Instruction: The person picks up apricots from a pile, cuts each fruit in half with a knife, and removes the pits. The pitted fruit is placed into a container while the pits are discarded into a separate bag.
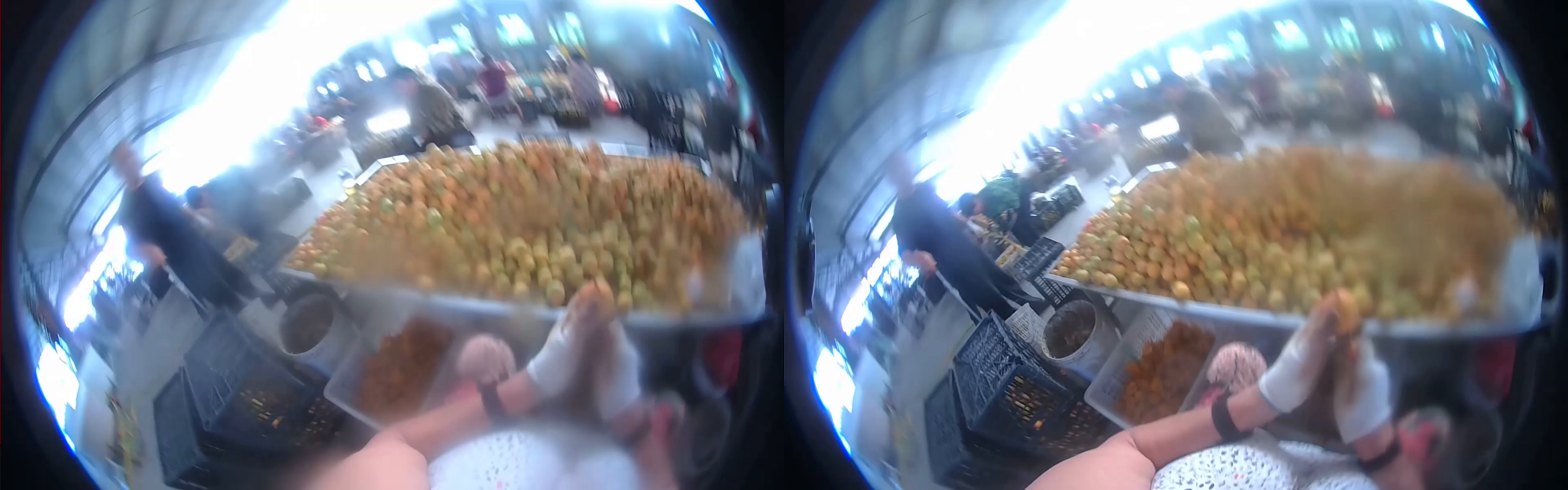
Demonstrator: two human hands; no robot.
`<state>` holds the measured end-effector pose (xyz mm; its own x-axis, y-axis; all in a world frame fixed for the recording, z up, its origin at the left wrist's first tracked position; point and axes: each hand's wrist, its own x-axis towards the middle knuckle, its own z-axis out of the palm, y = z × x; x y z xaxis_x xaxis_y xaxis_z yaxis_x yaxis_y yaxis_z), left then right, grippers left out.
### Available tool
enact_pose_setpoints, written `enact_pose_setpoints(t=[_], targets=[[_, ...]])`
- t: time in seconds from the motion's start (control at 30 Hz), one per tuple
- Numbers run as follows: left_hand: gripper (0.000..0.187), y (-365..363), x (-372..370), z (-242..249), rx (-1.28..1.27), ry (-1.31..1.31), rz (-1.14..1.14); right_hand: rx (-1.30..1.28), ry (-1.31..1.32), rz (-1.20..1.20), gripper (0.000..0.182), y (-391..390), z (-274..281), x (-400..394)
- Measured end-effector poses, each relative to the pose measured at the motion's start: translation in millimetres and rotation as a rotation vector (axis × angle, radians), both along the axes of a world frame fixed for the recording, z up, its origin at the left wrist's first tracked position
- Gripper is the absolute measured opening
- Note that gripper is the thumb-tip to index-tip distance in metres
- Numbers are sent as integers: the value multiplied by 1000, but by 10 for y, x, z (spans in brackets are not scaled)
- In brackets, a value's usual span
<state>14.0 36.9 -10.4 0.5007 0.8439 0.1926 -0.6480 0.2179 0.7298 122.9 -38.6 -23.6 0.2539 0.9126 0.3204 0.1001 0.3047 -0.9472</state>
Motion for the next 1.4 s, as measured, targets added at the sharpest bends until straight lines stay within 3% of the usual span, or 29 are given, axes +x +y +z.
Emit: enact_pose_setpoints(t=[0.03, 0.07, 0.23, 0.3, 0.33, 0.37, 0.43, 0.47, 0.5, 0.57, 0.6, 0.67, 0.7, 0.77, 0.8, 0.87, 0.9, 0.97, 1.0, 1.07, 1.1, 1.13, 1.17, 1.2, 1.23, 1.3, 1.4], targets=[[55, -19, -96, 148, 113, 74, 50, 88, -393, -129, 16, 53, 1, 39], [56, -39, -135, 289, 215, 155, 87, 131, -456, -112, 14, 69, 33, 79], [49, -159, -198, 308, 159, 180, 191, 133, -630, -123, 16, 32, -9, -71], [44, -201, -177, 270, 21, 213, 154, 68, -637, -125, 21, -68, 114, -117], [40, -272, -142, 274, -180, 142, 134, 213, -582, -143, 27, -95, 185, -162], [40, -303, -183, 279, -167, 136, 139, 229, -585, -143, 27, -171, 277, -207], [40, -393, -329, 481, 503, 203, 221, 281, -421, -91, 30, -283, 482, -233], [47, -342, -391, 513, 705, 455, 387, 60, -575, -295, 29, -226, 289, -254], [47, -349, -365, 509, 700, 456, 387, 56, -577, -293, 29, -103, 48, -223], [51, -356, -299, 484, 169, 277, 137, -195, -329, -316, 27, 130, -310, -136], [51, -396, -314, 522, 159, 276, 143, -202, -334, -308, 27, 52, -232, -161], [47, -472, -329, 626, -8, 285, 107, 73, -688, -322, 24, -122, 43, -232], [47, -440, -347, 578, -15, 292, 105, 64, -683, -320, 24, -114, 13, -220], [44, -338, -369, 475, 280, 314, 98, -169, -152, -206, 22, -82, -47, -149], [44, -348, -371, 521, 275, 317, 100, -174, -150, -203, 22, -106, 27, -167], [43, -393, -356, 586, 369, 426, 253, 161, -477, -124, 21, -196, 203, -182], [43, -371, -332, 552, 365, 429, 251, 156, -474, -124, 21, -167, 218, -187], [42, -337, -238, 411, -18, 158, 84, 71, -711, -201, 19, -161, 192, -179], [42, -311, -253, 394, -35, 163, 65, 46, -709, -211, 19, -98, 143, -193], [41, -254, -268, 354, -139, 179, -4, 70, -89, -126, 15, -42, 19, -187], [43, -287, -370, 438, -108, 234, -29, 200, -584, -145, 11, -228, 396, -215], [41, -286, -251, 387, 46, 154, 279, 60, -589, -117, 14, -305, 470, -196], [43, -274, -356, 421, -122, 87, 127, 0, -541, -87, 13, -395, 565, -205], [46, -232, -424, 461, -113, 98, 65, 106, -496, -86, 13, -431, 587, -173], [49, -215, -448, 453, -104, 107, 8, 56, -414, -93, 14, -453, 592, -134], [52, -268, -397, 450, -131, 223, 114, 63, -248, -167, 16, -426, 610, -75], [53, -337, -360, 396, 232, 394, -40, 143, -244, -272, 16, -309, 640, 1]])
